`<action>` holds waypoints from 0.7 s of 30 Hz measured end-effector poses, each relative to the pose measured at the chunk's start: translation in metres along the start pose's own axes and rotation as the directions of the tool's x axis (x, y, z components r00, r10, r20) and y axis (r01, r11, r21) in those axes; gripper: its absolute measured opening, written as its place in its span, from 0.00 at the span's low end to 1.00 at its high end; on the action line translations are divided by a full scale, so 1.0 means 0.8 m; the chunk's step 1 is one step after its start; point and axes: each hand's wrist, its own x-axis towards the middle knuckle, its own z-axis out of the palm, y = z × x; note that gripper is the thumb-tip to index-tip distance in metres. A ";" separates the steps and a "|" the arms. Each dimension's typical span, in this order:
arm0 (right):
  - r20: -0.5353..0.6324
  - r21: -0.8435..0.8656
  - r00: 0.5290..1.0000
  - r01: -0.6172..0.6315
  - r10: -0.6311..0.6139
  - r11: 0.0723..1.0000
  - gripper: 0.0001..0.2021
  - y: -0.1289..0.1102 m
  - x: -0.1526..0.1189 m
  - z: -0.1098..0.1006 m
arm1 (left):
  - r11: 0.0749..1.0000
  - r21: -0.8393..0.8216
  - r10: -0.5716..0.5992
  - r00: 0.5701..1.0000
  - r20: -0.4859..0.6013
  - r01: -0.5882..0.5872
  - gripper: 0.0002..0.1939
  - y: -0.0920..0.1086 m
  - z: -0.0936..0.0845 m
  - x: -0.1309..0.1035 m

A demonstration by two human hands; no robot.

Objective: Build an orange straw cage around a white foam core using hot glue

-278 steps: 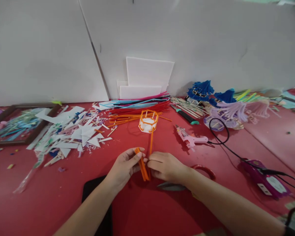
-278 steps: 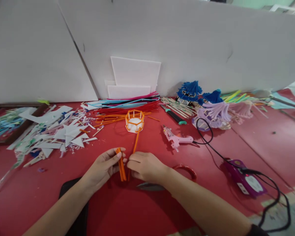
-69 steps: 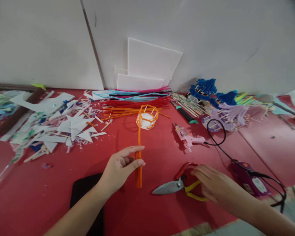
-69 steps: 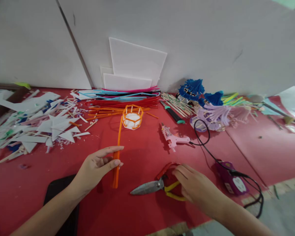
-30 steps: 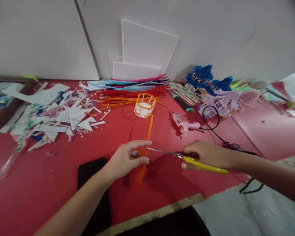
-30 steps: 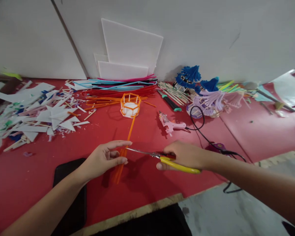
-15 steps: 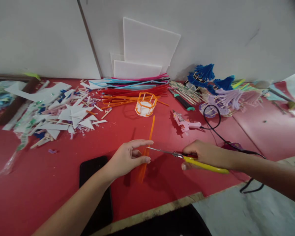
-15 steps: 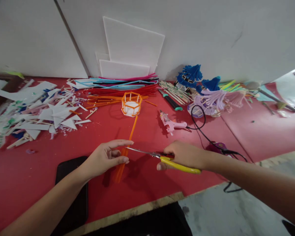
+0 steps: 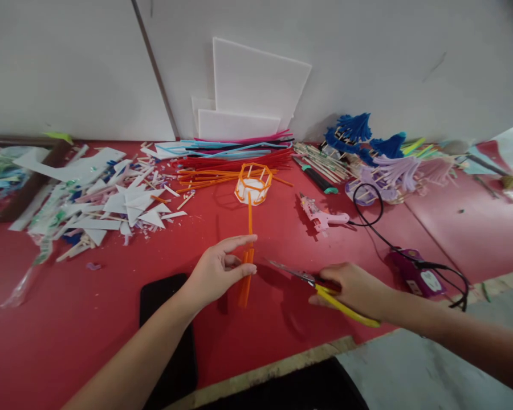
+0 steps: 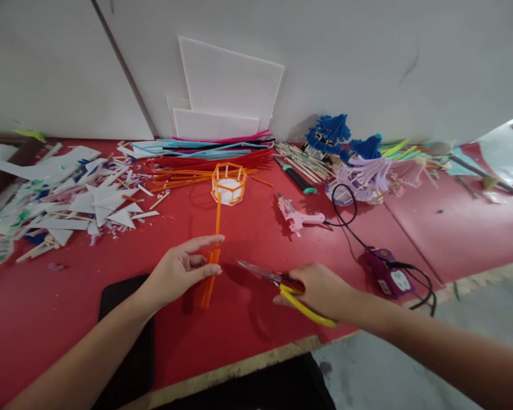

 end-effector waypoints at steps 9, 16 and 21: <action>-0.384 0.026 0.901 0.228 -0.201 0.973 0.11 -0.038 -0.010 0.009 | 0.993 -0.038 0.107 0.979 -0.172 -0.115 0.30 -0.001 0.002 0.002; -0.286 0.765 0.939 0.344 -0.192 0.545 0.18 -0.118 0.037 0.018 | 0.972 -0.045 0.214 0.943 -0.256 -0.232 0.27 0.013 0.016 -0.010; -0.384 0.726 0.908 0.409 -0.167 0.554 0.11 -0.152 0.067 0.027 | 0.971 0.101 0.236 0.921 -0.309 -0.215 0.25 0.023 0.010 -0.012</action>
